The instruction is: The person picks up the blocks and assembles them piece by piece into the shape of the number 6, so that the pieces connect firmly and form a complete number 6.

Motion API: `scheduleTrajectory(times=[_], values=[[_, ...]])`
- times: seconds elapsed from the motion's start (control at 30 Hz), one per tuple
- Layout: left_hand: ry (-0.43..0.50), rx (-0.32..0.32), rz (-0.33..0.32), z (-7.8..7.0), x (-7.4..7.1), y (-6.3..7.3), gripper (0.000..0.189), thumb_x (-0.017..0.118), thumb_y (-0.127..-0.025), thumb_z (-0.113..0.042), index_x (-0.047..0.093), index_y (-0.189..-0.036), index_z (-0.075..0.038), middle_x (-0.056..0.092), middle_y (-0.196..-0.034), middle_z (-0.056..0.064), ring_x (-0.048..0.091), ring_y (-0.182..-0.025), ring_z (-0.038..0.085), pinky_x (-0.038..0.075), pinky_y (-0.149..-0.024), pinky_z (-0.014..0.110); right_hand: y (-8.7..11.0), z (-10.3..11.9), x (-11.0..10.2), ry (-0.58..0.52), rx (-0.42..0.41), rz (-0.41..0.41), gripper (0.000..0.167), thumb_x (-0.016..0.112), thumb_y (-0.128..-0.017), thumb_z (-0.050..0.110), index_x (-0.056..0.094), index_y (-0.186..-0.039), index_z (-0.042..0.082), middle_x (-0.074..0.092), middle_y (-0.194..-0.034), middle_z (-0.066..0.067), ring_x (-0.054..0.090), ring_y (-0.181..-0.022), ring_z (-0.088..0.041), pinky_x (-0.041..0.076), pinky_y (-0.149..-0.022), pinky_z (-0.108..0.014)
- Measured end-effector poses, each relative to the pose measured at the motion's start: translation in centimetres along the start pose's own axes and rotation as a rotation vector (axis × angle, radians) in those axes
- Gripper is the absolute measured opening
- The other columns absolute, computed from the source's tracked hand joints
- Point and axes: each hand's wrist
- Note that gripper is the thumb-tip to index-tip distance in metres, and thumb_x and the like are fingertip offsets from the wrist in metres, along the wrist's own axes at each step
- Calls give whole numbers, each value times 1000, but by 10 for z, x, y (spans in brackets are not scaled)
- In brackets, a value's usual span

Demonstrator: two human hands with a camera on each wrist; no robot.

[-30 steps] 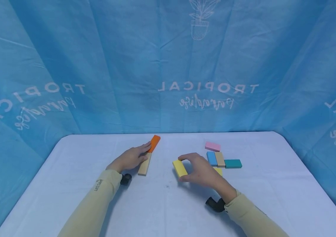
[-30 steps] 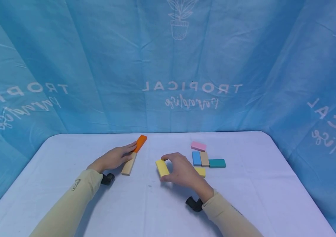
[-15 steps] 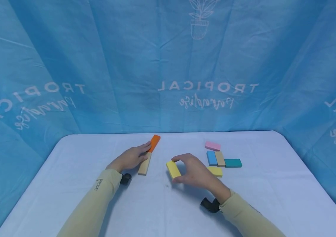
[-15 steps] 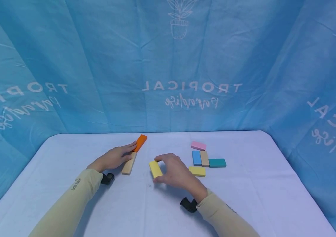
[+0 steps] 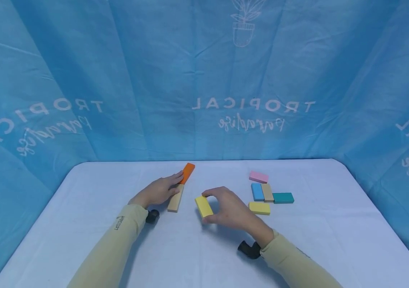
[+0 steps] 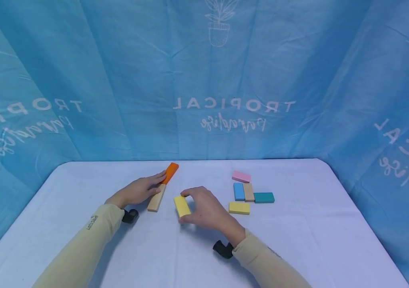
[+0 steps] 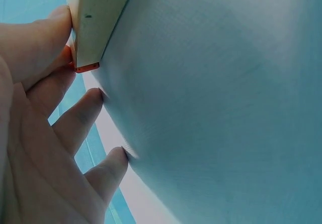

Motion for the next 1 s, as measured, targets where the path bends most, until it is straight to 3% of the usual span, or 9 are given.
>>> scheduleTrajectory(times=[0.77, 1.0], values=[[-1, 28, -9, -1, 0, 2, 58, 55, -105, -21, 33, -158, -10, 24, -165, 9, 30, -148, 35, 29, -118, 54, -16, 18, 24, 94, -99, 53, 70, 90, -76, 33, 62, -137, 13, 63, -134, 0, 52, -128, -20, 46, -108, -41], [2, 53, -9, 0, -2, 2, 59, 55, -105, -20, 31, -158, -9, 24, -165, 10, 29, -148, 35, 29, -118, 53, -22, 22, 32, 105, -90, 80, 71, 91, -74, 36, 64, -135, 15, 63, -132, 3, 52, -127, -17, 47, -107, -37]])
Point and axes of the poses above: each hand's wrist, its own y-axis away from the middle knuckle, its own x-axis out of the palm, z = x × y
